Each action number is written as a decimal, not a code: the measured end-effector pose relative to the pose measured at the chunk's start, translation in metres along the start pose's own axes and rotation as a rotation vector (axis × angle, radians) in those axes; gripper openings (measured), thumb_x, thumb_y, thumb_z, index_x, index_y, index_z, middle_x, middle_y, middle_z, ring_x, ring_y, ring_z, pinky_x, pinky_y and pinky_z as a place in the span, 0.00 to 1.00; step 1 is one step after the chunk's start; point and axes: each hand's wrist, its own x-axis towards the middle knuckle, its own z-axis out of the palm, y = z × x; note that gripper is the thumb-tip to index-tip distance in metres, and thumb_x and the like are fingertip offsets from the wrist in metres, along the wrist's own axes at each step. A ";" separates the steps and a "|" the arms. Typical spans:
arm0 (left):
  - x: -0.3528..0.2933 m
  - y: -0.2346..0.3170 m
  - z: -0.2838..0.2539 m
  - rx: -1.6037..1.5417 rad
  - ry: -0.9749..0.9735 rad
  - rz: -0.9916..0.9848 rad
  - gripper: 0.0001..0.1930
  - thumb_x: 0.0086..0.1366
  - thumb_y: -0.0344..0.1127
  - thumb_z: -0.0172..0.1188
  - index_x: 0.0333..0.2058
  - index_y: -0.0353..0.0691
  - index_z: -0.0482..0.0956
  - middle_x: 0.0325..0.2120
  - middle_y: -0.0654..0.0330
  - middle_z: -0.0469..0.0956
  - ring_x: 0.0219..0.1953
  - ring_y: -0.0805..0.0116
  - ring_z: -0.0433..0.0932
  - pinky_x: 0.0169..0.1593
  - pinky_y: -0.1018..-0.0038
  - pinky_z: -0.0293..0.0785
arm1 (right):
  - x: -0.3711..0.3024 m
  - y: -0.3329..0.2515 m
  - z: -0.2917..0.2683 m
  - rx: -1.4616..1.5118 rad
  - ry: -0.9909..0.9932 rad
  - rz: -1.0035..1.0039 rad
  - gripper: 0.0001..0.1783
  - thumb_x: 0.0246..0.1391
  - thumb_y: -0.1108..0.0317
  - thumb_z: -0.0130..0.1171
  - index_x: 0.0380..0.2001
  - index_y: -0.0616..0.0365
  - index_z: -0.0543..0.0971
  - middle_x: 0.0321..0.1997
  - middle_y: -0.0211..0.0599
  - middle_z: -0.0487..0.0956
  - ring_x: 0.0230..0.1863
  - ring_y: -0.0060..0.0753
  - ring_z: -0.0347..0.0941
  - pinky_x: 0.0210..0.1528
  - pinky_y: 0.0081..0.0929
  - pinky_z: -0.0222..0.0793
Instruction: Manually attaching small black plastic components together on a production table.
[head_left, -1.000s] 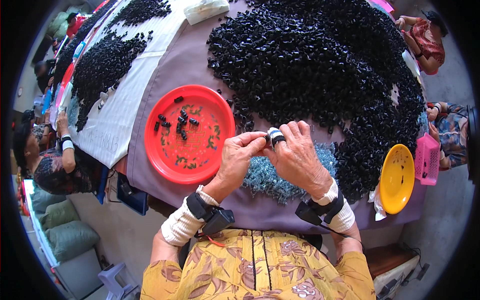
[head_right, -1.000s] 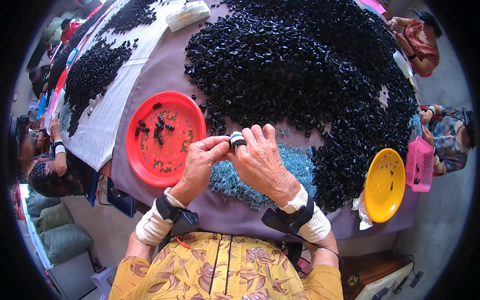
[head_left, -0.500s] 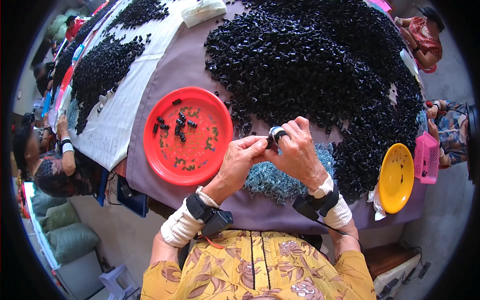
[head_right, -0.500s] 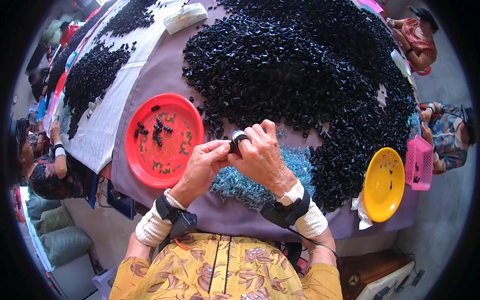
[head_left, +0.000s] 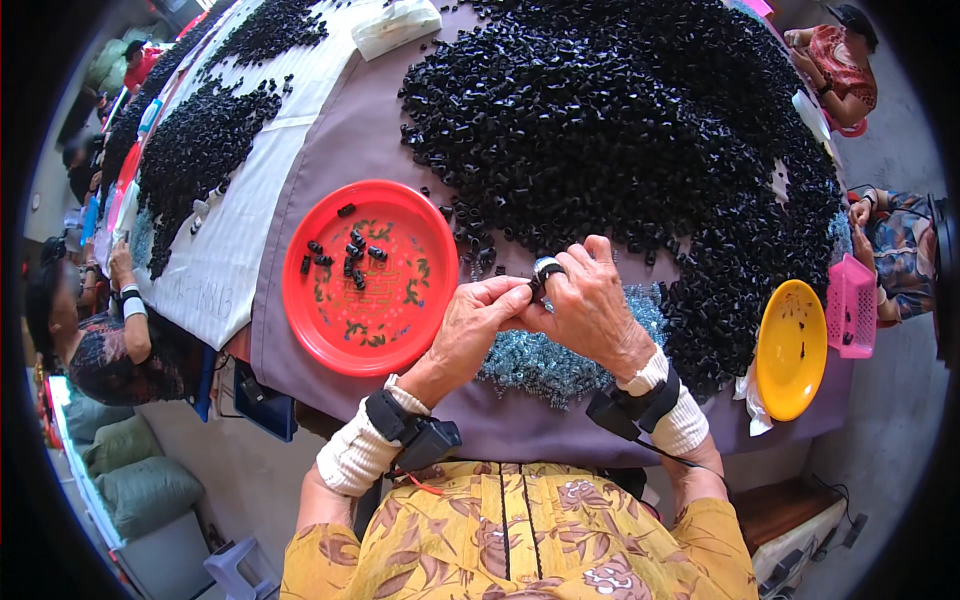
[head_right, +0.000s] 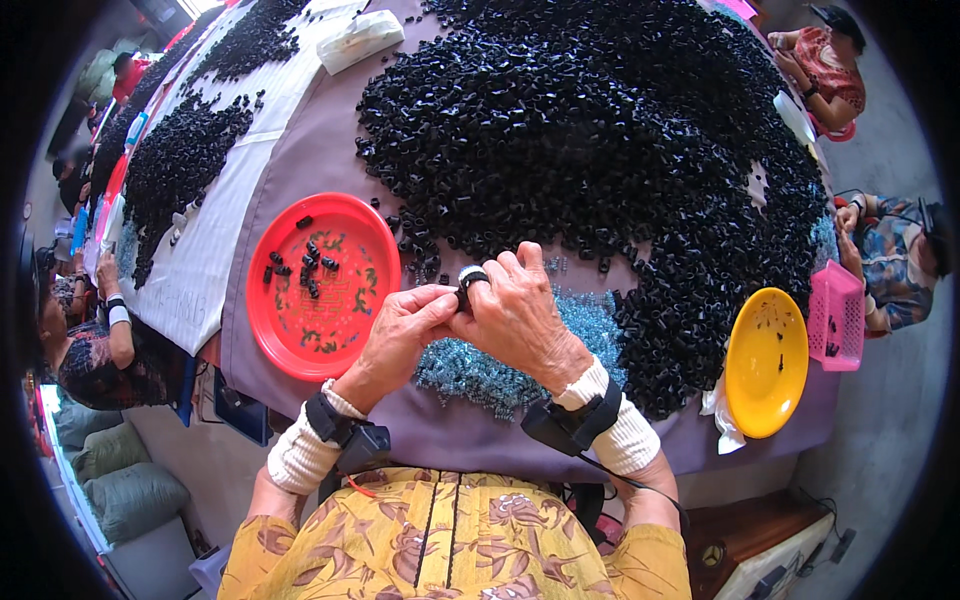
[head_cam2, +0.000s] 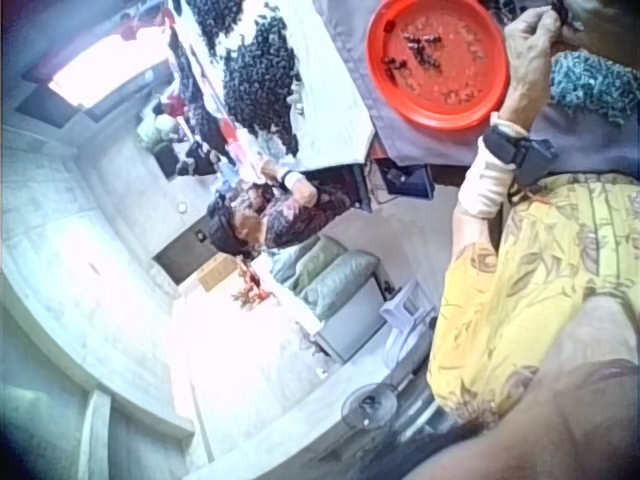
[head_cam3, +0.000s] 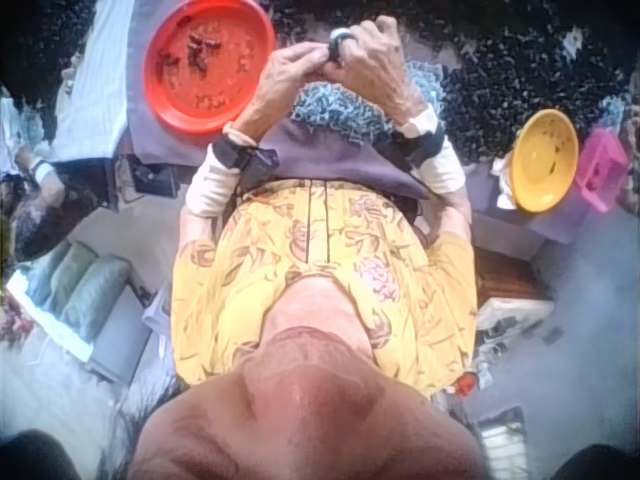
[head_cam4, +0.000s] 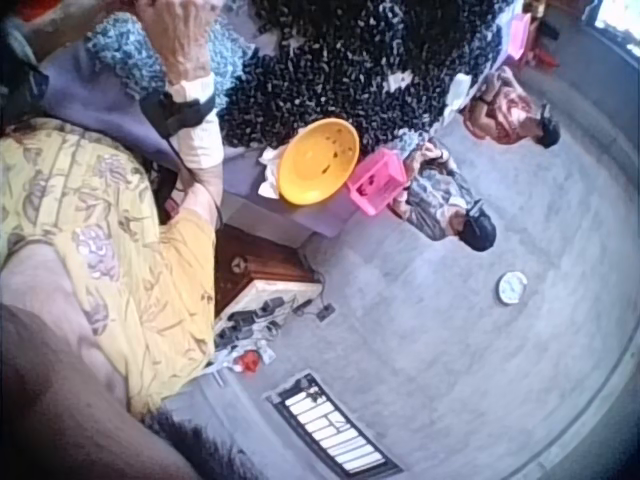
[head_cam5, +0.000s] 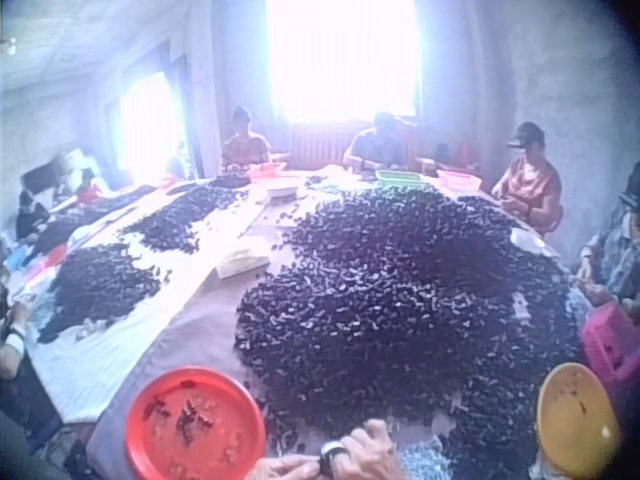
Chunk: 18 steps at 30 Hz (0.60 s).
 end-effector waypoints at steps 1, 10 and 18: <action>0.000 0.001 -0.001 0.044 0.007 0.006 0.12 0.65 0.35 0.52 0.41 0.32 0.76 0.33 0.62 0.77 0.36 0.76 0.76 0.43 0.77 0.74 | 0.001 -0.001 0.000 -0.009 -0.016 0.005 0.12 0.36 0.63 0.60 0.15 0.59 0.71 0.18 0.37 0.69 0.26 0.36 0.66 0.40 0.37 0.59; -0.001 0.001 0.000 0.024 -0.046 0.004 0.12 0.66 0.35 0.51 0.38 0.31 0.76 0.32 0.62 0.77 0.34 0.76 0.76 0.42 0.77 0.75 | -0.003 0.003 0.004 0.026 0.047 -0.015 0.13 0.34 0.63 0.62 0.15 0.60 0.72 0.19 0.38 0.70 0.25 0.36 0.66 0.40 0.37 0.59; 0.000 -0.003 -0.004 0.048 -0.039 -0.004 0.12 0.66 0.35 0.49 0.36 0.30 0.76 0.30 0.60 0.77 0.33 0.74 0.76 0.41 0.77 0.75 | -0.007 0.003 0.008 0.035 -0.016 -0.002 0.12 0.33 0.64 0.61 0.15 0.61 0.72 0.19 0.40 0.70 0.25 0.37 0.66 0.38 0.36 0.60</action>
